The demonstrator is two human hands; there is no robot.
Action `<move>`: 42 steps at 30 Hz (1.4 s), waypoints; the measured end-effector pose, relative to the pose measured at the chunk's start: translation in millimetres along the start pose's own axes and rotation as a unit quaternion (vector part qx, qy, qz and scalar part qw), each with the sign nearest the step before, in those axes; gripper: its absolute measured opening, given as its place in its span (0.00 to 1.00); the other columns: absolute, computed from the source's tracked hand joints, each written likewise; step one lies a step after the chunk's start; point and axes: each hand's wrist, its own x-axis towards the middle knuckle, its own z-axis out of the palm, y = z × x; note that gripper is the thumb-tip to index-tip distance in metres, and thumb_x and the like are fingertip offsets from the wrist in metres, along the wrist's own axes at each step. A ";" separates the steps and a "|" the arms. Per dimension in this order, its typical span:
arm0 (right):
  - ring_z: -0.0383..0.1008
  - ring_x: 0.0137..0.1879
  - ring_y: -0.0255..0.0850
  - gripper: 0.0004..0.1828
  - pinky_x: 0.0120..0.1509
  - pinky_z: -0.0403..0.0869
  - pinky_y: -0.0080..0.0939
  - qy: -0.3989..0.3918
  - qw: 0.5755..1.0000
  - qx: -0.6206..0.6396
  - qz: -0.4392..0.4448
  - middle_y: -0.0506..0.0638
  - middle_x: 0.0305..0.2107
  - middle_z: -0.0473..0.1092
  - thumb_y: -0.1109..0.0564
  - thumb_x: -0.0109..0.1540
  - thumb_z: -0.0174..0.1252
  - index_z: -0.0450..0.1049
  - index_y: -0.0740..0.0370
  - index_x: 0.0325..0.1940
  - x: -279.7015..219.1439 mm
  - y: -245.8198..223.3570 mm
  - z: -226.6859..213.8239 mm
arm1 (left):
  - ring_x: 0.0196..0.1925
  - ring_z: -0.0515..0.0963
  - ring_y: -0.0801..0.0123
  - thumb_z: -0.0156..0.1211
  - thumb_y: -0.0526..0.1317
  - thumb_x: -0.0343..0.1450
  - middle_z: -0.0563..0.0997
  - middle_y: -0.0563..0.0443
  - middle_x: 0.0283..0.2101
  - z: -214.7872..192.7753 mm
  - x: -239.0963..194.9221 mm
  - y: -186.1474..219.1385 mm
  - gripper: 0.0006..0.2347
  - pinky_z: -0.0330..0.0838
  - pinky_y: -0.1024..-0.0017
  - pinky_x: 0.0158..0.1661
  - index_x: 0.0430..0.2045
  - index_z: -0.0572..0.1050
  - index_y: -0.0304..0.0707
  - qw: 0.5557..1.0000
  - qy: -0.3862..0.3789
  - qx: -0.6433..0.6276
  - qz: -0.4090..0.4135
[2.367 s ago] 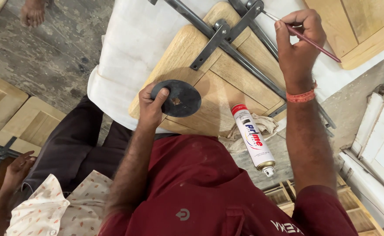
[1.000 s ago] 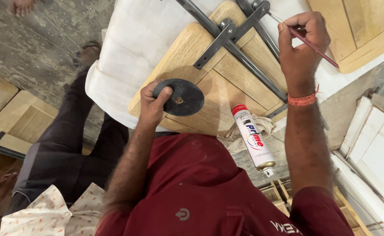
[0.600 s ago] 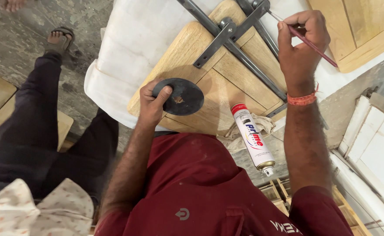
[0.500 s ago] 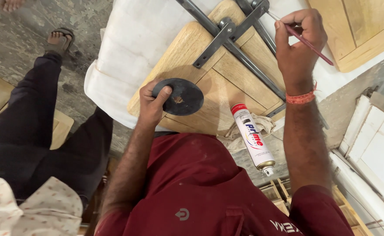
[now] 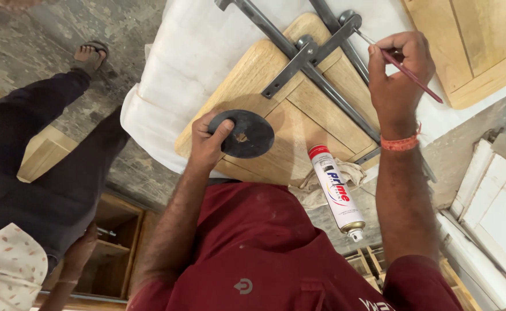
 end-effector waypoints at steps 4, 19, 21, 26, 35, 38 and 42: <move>0.75 0.42 0.40 0.11 0.48 0.74 0.35 0.005 1.000 -0.016 0.004 0.53 0.40 0.72 0.73 0.71 0.66 0.70 0.68 0.43 -4.9 1.9 1.4 | 0.36 0.76 0.78 0.65 0.36 0.75 0.81 0.54 0.34 -1.1 -3.0 -1.3 0.07 0.72 0.78 0.38 0.38 0.79 0.27 1.000 0.000 -0.003 -0.008; 0.75 0.42 0.39 0.10 0.45 0.75 0.33 0.025 1.000 -0.001 -0.012 0.53 0.40 0.71 0.73 0.70 0.66 0.71 0.68 0.45 -4.9 7.6 3.0 | 0.34 0.75 0.79 0.65 0.36 0.75 0.80 0.56 0.33 2.2 -0.9 2.3 0.07 0.70 0.78 0.37 0.38 0.79 0.27 1.000 -0.003 0.009 0.006; 0.76 0.41 0.38 0.10 0.45 0.75 0.34 0.021 1.000 0.014 0.000 0.53 0.39 0.71 0.73 0.70 0.66 0.70 0.68 0.45 -6.1 8.9 5.2 | 0.35 0.75 0.79 0.65 0.37 0.75 0.80 0.56 0.33 2.1 -0.8 2.4 0.07 0.71 0.78 0.37 0.38 0.79 0.28 1.000 0.001 0.014 0.007; 0.76 0.42 0.39 0.10 0.46 0.75 0.34 0.013 1.000 0.006 -0.009 0.53 0.40 0.71 0.73 0.70 0.65 0.70 0.68 0.45 -4.5 0.6 2.4 | 0.35 0.75 0.79 0.65 0.36 0.75 0.80 0.56 0.33 0.7 -1.7 0.9 0.07 0.71 0.78 0.37 0.38 0.79 0.28 1.000 0.000 0.002 0.005; 0.76 0.42 0.40 0.11 0.46 0.75 0.34 0.004 1.000 -0.013 -0.020 0.53 0.40 0.71 0.73 0.70 0.67 0.70 0.68 0.44 -3.6 3.2 2.3 | 0.35 0.77 0.78 0.65 0.37 0.75 0.80 0.55 0.34 2.4 -0.5 7.4 0.08 0.72 0.78 0.37 0.37 0.79 0.28 1.000 -0.006 -0.008 0.004; 0.76 0.42 0.40 0.11 0.46 0.75 0.34 0.008 1.000 -0.005 -0.018 0.54 0.41 0.71 0.74 0.70 0.66 0.70 0.68 0.45 -2.2 4.1 1.0 | 0.34 0.77 0.78 0.65 0.38 0.74 0.81 0.55 0.33 3.2 -0.4 5.2 0.08 0.73 0.78 0.36 0.37 0.79 0.28 1.000 -0.007 -0.012 -0.003; 0.77 0.43 0.40 0.11 0.46 0.76 0.33 0.002 1.000 -0.014 -0.023 0.54 0.40 0.71 0.74 0.70 0.66 0.71 0.68 0.45 0.3 2.7 4.4 | 0.34 0.75 0.79 0.65 0.38 0.75 0.80 0.55 0.32 -0.7 -2.0 -2.4 0.08 0.71 0.78 0.36 0.37 0.79 0.28 1.000 -0.005 -0.001 0.003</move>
